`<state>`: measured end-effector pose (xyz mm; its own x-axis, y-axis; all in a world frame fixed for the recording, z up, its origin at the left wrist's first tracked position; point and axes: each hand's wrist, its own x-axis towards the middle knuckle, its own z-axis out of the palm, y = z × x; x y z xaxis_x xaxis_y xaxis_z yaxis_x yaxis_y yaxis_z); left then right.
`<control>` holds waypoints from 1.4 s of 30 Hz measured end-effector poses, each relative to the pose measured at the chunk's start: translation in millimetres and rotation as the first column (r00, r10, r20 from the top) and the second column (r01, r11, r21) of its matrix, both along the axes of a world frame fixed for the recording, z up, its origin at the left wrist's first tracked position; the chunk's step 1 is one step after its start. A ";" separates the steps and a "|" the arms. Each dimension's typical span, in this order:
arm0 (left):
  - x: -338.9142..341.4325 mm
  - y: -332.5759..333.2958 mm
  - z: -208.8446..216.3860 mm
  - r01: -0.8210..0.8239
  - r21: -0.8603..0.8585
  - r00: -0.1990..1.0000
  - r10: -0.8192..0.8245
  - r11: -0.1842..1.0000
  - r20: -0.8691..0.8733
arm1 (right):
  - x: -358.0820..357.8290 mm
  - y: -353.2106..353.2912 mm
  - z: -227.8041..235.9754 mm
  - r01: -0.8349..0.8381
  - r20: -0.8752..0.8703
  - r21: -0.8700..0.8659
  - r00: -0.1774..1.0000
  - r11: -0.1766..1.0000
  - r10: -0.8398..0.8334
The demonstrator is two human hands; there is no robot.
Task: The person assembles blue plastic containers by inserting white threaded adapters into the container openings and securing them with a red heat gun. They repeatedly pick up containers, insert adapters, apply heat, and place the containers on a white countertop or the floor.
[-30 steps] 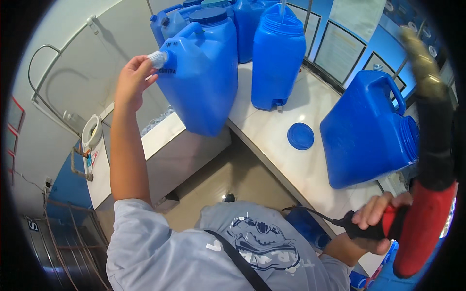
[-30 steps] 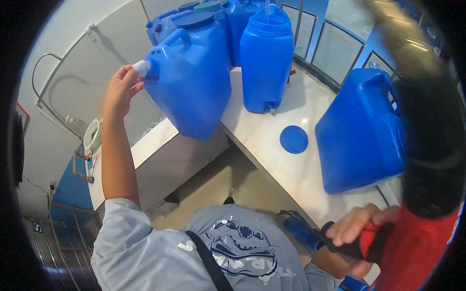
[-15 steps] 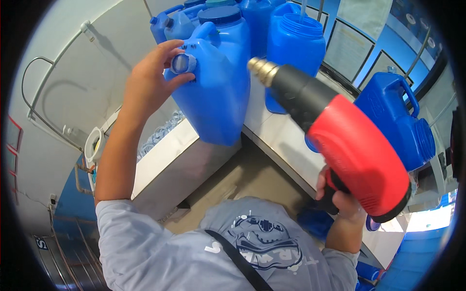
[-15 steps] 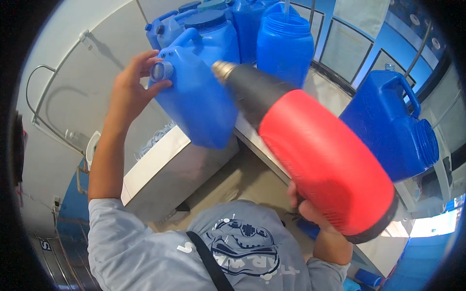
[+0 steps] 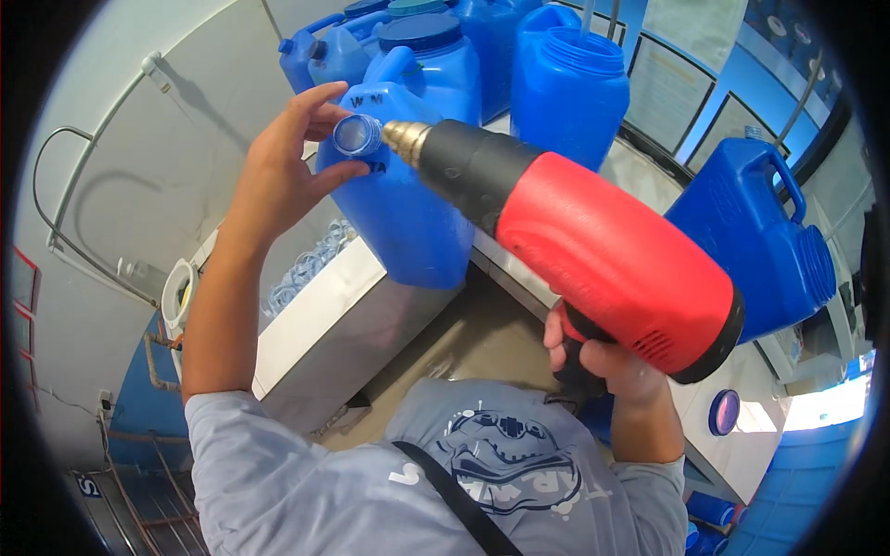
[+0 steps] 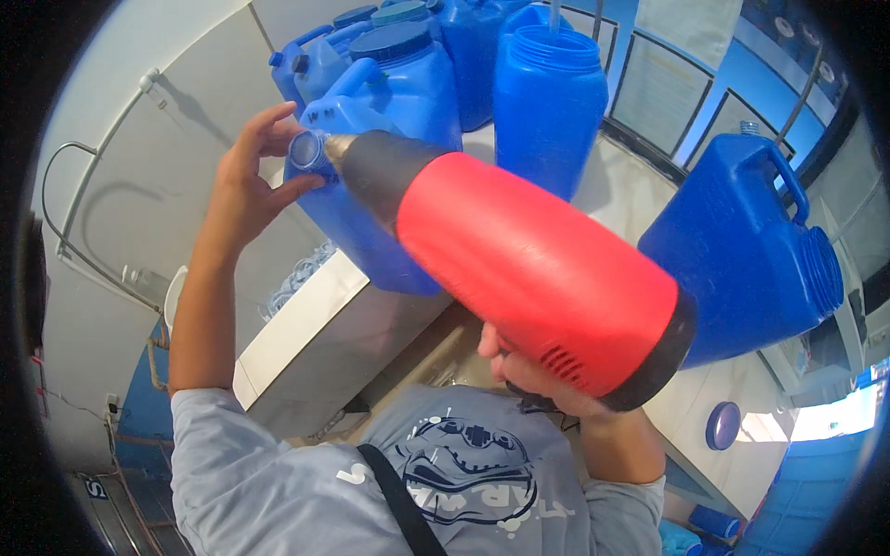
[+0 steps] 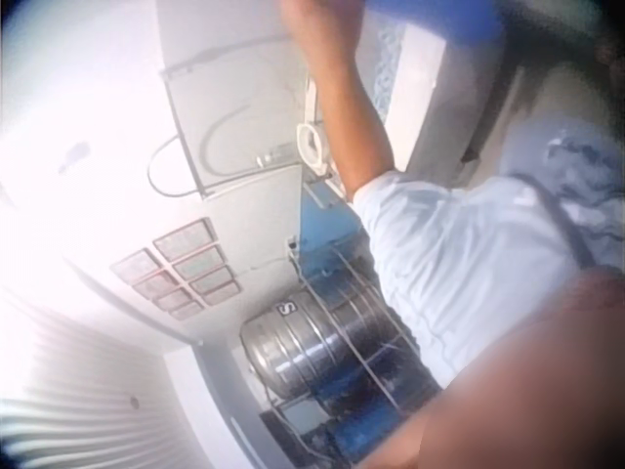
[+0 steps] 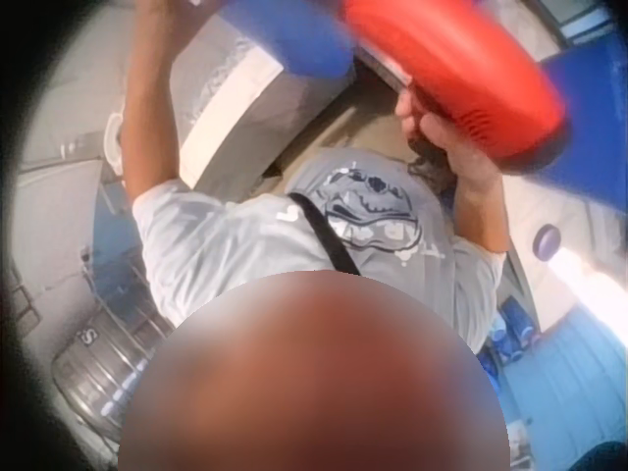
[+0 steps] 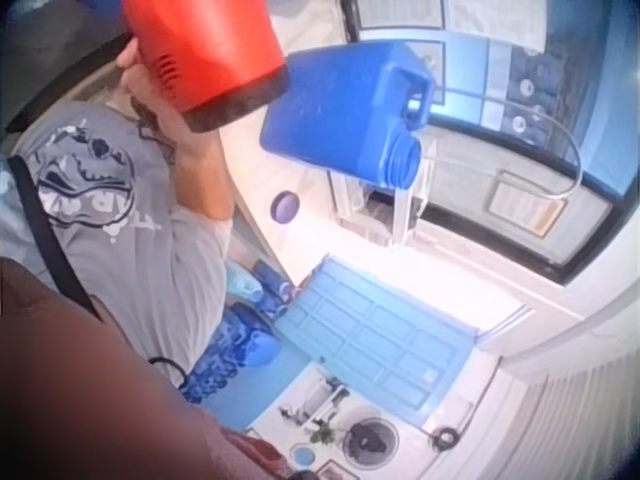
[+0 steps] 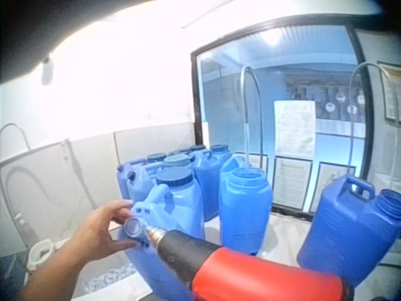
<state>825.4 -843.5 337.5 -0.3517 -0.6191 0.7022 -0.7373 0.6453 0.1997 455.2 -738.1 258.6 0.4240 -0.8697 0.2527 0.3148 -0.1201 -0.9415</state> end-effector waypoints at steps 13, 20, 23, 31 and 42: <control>-3.9 16.3 15.6 -0.334 0.196 0.943 0.326 0.922 0.070 | -42.0 26.5 6.9 0.062 0.195 0.115 0.977 0.991 -0.084; -20.9 2.1 3.7 -0.349 -0.213 0.854 0.403 0.913 0.328 | -223.4 196.2 40.9 0.521 0.271 -0.366 0.852 0.771 -0.447; -14.6 -6.6 7.1 -0.461 -0.052 0.856 0.460 0.886 0.237 | -272.0 245.0 73.4 0.676 0.141 -0.459 0.696 0.576 -0.704; 8.9 -32.0 23.4 -0.596 0.120 0.783 0.541 0.794 0.306 | -409.8 208.6 121.6 0.939 0.003 -0.306 0.168 0.159 -0.986; -10.9 -11.9 29.8 -0.619 0.141 0.750 0.529 0.773 0.396 | -554.2 13.9 138.1 0.309 -0.598 -0.799 -0.499 0.515 -0.627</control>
<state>814.5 -855.4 367.3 -0.0430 -0.9109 0.4103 -0.9991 0.0383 -0.0198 -99.0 -724.2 396.7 -0.2761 -0.8617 0.4257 -0.9564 0.2904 -0.0323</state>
